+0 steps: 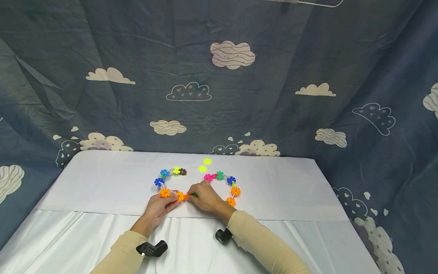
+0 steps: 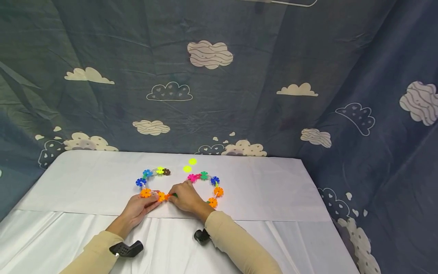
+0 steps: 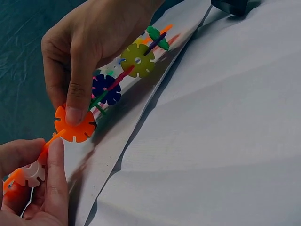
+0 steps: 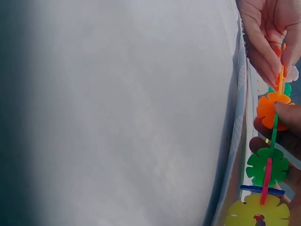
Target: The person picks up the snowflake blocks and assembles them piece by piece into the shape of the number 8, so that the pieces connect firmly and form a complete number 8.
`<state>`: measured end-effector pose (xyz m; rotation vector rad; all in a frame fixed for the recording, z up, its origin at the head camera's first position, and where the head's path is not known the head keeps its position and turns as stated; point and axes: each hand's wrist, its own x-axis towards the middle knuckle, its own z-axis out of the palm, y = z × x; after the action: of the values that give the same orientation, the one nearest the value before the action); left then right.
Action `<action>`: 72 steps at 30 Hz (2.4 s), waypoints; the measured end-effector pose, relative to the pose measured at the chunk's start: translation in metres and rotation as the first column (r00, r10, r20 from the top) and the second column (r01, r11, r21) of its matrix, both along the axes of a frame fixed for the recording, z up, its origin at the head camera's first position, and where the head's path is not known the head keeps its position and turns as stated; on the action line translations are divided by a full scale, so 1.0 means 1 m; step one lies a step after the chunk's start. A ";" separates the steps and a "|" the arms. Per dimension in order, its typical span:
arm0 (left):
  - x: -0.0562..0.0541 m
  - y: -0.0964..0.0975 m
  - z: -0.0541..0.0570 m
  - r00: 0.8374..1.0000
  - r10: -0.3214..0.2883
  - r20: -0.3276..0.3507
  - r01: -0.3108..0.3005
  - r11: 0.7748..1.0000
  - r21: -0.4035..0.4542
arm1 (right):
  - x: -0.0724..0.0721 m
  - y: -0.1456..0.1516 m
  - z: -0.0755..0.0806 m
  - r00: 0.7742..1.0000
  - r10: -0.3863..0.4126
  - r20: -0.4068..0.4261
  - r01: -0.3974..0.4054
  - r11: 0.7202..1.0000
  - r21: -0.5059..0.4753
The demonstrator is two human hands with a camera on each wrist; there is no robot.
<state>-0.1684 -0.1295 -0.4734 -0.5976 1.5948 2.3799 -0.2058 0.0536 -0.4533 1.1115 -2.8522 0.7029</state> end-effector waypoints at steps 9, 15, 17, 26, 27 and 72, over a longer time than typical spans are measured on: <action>-0.003 0.007 -0.004 1.000 0.004 -0.029 -0.004 1.000 0.003 | 0.001 0.002 -0.001 0.999 -0.014 -0.036 0.014 1.000 -0.022; -0.004 0.008 -0.003 1.000 -0.008 -0.026 0.007 1.000 -0.017 | 0.001 0.001 0.000 0.999 -0.032 -0.031 0.031 0.999 -0.010; -0.004 0.008 -0.002 1.000 -0.017 -0.019 0.017 1.000 -0.023 | 0.000 0.000 0.001 0.999 -0.036 -0.019 0.036 0.999 0.001; -0.003 0.008 -0.001 0.999 -0.042 -0.007 0.042 0.998 -0.040 | -0.003 0.002 0.005 0.996 -0.034 0.078 0.035 0.999 -0.006; -0.003 0.008 -0.001 0.999 -0.044 -0.006 0.044 0.998 -0.043 | -0.003 0.003 0.006 0.995 -0.035 0.094 0.037 0.999 -0.012; -0.007 -0.035 0.023 0.763 -0.627 0.158 0.620 0.639 -0.456 | -0.013 0.061 0.009 0.940 -0.228 0.255 0.286 0.933 -0.219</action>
<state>-0.1754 -0.1641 -0.4501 -0.0469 2.0029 1.4757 -0.2183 0.1149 -0.4445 0.6424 -2.8948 1.1976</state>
